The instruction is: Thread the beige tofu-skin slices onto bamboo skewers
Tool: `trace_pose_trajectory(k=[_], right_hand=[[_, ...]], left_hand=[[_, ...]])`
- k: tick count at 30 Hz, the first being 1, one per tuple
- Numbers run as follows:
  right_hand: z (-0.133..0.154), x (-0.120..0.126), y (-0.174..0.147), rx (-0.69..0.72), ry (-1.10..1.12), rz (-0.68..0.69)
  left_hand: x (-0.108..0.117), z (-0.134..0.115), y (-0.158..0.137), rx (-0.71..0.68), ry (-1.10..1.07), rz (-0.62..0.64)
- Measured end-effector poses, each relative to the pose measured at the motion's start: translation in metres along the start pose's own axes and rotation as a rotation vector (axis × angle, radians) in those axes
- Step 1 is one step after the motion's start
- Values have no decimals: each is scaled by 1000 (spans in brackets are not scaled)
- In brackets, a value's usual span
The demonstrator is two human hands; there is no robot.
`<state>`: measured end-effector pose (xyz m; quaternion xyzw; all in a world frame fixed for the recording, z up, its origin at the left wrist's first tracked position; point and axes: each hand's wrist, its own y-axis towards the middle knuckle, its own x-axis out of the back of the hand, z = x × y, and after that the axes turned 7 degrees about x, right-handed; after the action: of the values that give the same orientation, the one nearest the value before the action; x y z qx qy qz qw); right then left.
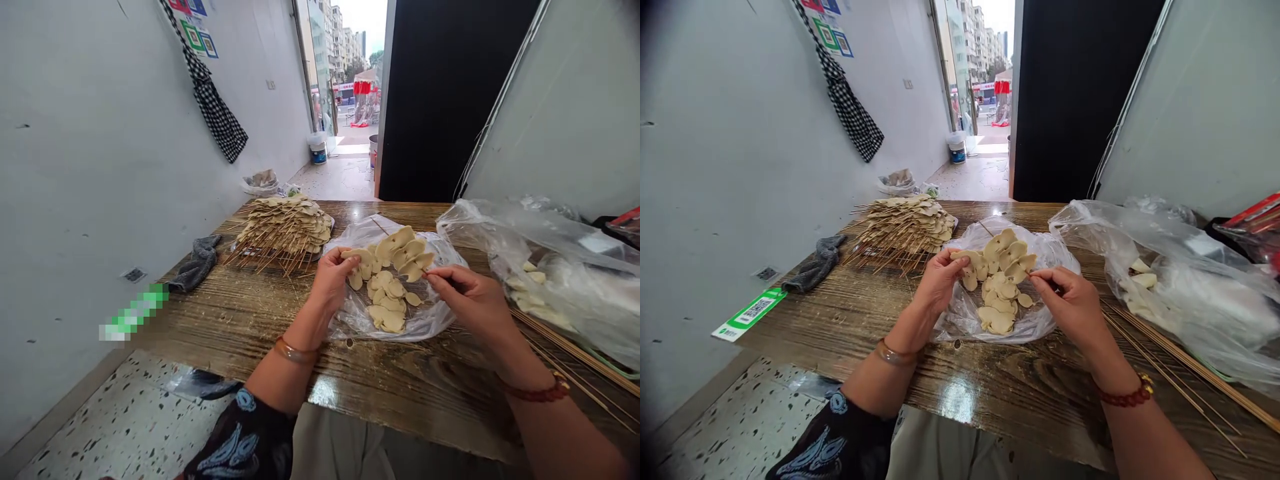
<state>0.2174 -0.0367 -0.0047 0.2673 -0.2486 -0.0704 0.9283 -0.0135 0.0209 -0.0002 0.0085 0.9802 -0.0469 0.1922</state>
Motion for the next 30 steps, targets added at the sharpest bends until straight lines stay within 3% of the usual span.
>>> trace_pose_trajectory(k=[9,16,30], right_hand=[[5,-7,-2,47,-5,223],[0,-11,-5,53,-37,222],[-3,-10,-6,55,-46,233]], left_hand=[[6,-10,2,-20,-188,-60],[9,-9,3,-30,-156,-116],[7,-10,3,-41,-161,-97]])
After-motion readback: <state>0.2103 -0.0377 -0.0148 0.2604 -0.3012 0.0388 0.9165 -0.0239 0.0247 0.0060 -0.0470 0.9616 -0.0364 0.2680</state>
